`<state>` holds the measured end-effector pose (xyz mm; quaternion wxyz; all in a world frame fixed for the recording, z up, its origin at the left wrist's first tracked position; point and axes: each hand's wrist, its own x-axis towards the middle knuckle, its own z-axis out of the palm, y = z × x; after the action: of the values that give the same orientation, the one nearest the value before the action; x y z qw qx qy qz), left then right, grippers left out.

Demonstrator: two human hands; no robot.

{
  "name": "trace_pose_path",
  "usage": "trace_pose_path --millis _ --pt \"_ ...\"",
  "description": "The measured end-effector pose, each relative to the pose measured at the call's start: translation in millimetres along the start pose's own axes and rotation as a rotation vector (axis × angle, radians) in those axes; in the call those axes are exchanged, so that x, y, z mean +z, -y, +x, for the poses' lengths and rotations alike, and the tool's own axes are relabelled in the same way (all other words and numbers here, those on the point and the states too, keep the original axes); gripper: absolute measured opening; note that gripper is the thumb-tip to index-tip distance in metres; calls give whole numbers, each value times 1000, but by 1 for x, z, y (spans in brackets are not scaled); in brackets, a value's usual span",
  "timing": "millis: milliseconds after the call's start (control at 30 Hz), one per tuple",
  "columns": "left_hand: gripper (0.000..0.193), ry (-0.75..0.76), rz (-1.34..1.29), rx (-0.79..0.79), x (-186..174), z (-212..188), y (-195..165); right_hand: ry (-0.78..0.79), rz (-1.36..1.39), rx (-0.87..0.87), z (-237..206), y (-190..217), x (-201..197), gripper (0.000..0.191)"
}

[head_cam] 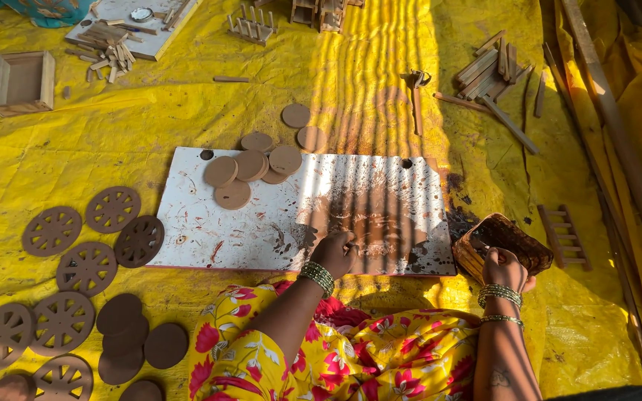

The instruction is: The person sits on a tarp-covered ground and paints wooden cutout shapes, including discs and wheel shapes, with brown stain using a brush. They dip the brush into a basket of stain, spread the stain over each shape on a white board, and set finished pieces aside while picking up the next piece.

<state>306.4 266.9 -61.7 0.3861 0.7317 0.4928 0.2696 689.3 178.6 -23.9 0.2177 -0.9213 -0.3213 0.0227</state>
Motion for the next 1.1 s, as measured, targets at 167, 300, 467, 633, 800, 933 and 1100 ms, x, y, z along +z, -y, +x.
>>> trace_pose_path --millis 167,300,467,633,800,933,1100 --pt "32 11 -4 -18 -2 -4 -3 0 16 77 -2 1 0 33" --pt "27 48 68 -24 -5 -4 -5 11 49 82 -2 5 -2 31" --pt "29 49 -10 -67 -10 -6 -6 -41 11 91 -3 8 -7 32" --pt "27 40 5 -37 -18 -10 -15 -1 73 176 -7 7 -11 29" --pt "30 99 -6 -158 -24 -12 -24 -37 96 128 -5 7 -11 27" --pt "30 87 11 -123 -24 -11 -23 -127 241 78 2 -4 -16 26" --pt "30 61 41 -122 -20 -10 -17 -307 342 -50 7 -19 -21 25"
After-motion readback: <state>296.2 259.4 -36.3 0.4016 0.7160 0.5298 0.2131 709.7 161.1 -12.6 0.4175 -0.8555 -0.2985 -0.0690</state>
